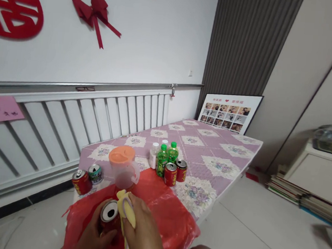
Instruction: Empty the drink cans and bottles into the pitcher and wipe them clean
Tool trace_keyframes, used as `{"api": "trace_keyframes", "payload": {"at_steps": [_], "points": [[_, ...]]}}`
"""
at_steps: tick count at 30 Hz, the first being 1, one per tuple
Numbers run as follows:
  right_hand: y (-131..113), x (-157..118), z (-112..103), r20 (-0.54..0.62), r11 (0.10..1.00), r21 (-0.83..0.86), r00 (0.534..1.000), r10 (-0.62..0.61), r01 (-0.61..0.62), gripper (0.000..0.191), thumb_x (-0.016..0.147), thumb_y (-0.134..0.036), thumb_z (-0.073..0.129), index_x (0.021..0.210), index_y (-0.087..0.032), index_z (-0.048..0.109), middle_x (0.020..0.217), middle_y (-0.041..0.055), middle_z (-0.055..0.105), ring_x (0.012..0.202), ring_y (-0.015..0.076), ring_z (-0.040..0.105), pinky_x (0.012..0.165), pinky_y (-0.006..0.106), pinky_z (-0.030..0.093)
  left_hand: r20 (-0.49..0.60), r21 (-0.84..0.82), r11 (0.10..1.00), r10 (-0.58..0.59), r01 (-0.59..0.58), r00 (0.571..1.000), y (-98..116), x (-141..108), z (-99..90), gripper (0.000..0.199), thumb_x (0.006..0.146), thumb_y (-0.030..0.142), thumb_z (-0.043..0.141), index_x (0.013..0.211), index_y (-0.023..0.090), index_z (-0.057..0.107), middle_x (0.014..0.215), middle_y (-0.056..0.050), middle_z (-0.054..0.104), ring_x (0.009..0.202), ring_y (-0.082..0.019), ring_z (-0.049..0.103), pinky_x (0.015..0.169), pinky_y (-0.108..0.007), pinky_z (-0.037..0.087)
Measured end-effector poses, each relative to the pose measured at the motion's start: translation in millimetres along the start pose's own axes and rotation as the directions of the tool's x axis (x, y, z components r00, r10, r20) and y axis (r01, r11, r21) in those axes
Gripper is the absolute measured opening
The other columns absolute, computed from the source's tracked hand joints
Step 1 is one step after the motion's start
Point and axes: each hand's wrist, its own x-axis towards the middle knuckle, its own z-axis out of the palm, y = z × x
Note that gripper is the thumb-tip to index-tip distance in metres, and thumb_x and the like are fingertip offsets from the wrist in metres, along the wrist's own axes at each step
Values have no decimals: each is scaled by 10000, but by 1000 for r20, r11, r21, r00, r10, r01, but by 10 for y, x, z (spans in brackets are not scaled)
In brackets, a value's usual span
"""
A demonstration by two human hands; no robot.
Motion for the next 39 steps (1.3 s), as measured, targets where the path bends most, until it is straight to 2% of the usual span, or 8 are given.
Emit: {"api": "trace_keyframes", "payload": {"at_steps": [4,9,14,21,28,33,36,39], "points": [[100,212,-14,56,995,94,998,-32,26,490,870,-218,551,1358,-260,549,1380,57,608,1269,206,552,1097,359,404,27,28,1000,14,-14,1000,-46,86,-55,629,590,92,727,1201,185,615,1246,-139,694,1186,-342,637,984,-439,561],[411,383,66,151,980,198,988,-9,-21,559,818,-192,564,1373,-245,530,1419,62,575,1307,218,521,1130,388,373,105,73,997,-19,12,994,-363,186,-143,731,579,185,761,1283,167,566,1333,-148,642,1274,-366,564,1063,-474,498],[653,363,126,180,964,235,980,85,-126,589,784,-183,552,1370,-238,530,1430,77,562,1325,243,506,1149,417,349,197,60,997,-61,50,979,-606,211,-147,788,613,185,731,1361,155,486,1398,-171,581,1309,-362,529,1119,-498,430],[837,308,131,240,904,356,958,156,-236,764,741,-182,572,1474,-200,355,1532,108,429,1415,227,390,1185,417,280,207,102,989,-124,105,970,-406,190,-55,785,577,108,691,1339,169,510,1382,-156,590,1332,-372,500,1141,-504,401],[857,329,9,400,831,489,915,56,-265,730,742,-196,611,1444,-276,431,1537,59,437,1416,251,389,1186,436,268,206,74,989,-141,128,968,-339,163,-3,759,612,115,714,1332,173,484,1403,-162,565,1324,-349,512,1125,-480,424],[861,327,25,388,847,484,922,17,-219,736,785,-246,600,1483,-246,369,1578,80,367,1450,245,327,1201,448,231,38,195,976,-106,96,994,-246,172,83,712,560,182,813,1236,159,589,1284,-162,641,1231,-380,575,1036,-491,501],[864,314,78,361,889,424,932,6,-170,779,767,-197,598,1497,-253,330,1580,72,361,1449,227,328,1204,447,229,8,254,963,-91,86,996,-210,178,97,658,574,196,811,1205,170,625,1253,-146,659,1193,-357,600,993,-445,537],[896,311,177,295,922,364,955,15,-127,755,743,-140,568,1467,-243,376,1542,74,418,1426,214,364,1201,444,244,-6,276,957,-86,84,996,-198,186,88,676,558,189,811,1209,175,630,1244,-138,670,1173,-349,614,966,-412,555]]}}
